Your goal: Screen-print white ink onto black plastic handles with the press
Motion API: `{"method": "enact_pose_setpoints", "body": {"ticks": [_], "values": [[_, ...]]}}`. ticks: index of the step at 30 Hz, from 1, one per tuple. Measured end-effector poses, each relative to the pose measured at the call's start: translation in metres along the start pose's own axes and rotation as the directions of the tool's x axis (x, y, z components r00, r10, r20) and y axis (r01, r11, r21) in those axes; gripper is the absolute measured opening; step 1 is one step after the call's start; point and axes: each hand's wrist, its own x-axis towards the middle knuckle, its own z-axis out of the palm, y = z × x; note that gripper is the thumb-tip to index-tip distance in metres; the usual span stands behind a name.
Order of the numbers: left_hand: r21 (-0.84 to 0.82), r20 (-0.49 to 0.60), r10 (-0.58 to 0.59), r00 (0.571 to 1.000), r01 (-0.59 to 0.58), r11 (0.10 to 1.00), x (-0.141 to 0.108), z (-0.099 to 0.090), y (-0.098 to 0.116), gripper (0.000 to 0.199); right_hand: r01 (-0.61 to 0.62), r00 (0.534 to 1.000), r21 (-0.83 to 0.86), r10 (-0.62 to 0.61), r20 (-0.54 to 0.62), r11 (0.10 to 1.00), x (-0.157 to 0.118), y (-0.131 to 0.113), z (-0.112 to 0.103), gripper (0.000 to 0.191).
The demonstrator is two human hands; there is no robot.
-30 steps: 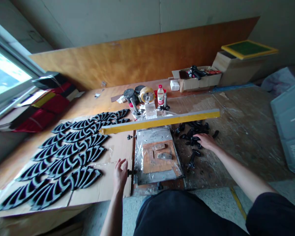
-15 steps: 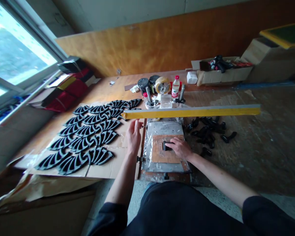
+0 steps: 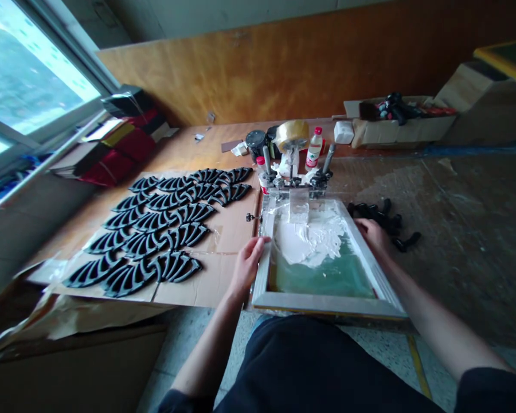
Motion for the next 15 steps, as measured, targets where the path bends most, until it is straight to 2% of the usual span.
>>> {"method": "enact_pose_setpoints", "body": {"ticks": [2,4,6,7,9,12,14,15], "values": [[0.000,0.034,-0.085,0.996,0.085,0.996,0.000,0.003,-0.036,0.057,0.104,0.992,0.014,-0.102,-0.077,0.995,0.018,-0.013,-0.006,0.035],[0.036,0.036,-0.136,0.990,0.135,0.990,0.004,0.008,-0.067,0.064,0.309,0.947,-0.004,-0.308,-0.097,0.951,0.030,-0.043,0.002,0.047],[0.106,0.012,-0.148,0.989,0.146,0.984,0.010,0.012,-0.086,0.064,0.472,0.881,-0.061,-0.473,-0.007,0.880,0.037,-0.078,0.019,0.061],[0.142,0.001,-0.147,0.989,0.145,0.979,0.012,0.014,-0.091,0.062,0.507,0.862,-0.093,-0.502,0.072,0.857,0.037,-0.093,0.029,0.060],[0.201,-0.014,-0.143,0.990,0.143,0.969,0.015,0.014,-0.096,0.059,0.527,0.837,-0.133,-0.485,0.254,0.840,0.035,-0.113,0.045,0.044],[0.241,-0.021,-0.135,0.991,0.136,0.961,0.015,0.013,-0.096,0.058,0.558,0.787,-0.174,-0.452,0.420,0.811,0.017,-0.115,0.058,0.013],[0.245,-0.024,-0.129,0.991,0.131,0.961,0.014,0.013,-0.097,0.057,0.659,0.707,-0.147,-0.540,0.457,0.738,-0.003,-0.104,0.058,0.011],[0.245,-0.026,-0.126,0.992,0.129,0.961,0.014,0.012,-0.097,0.057,0.720,0.647,-0.109,-0.605,0.465,0.686,-0.013,-0.097,0.056,0.015]]}}
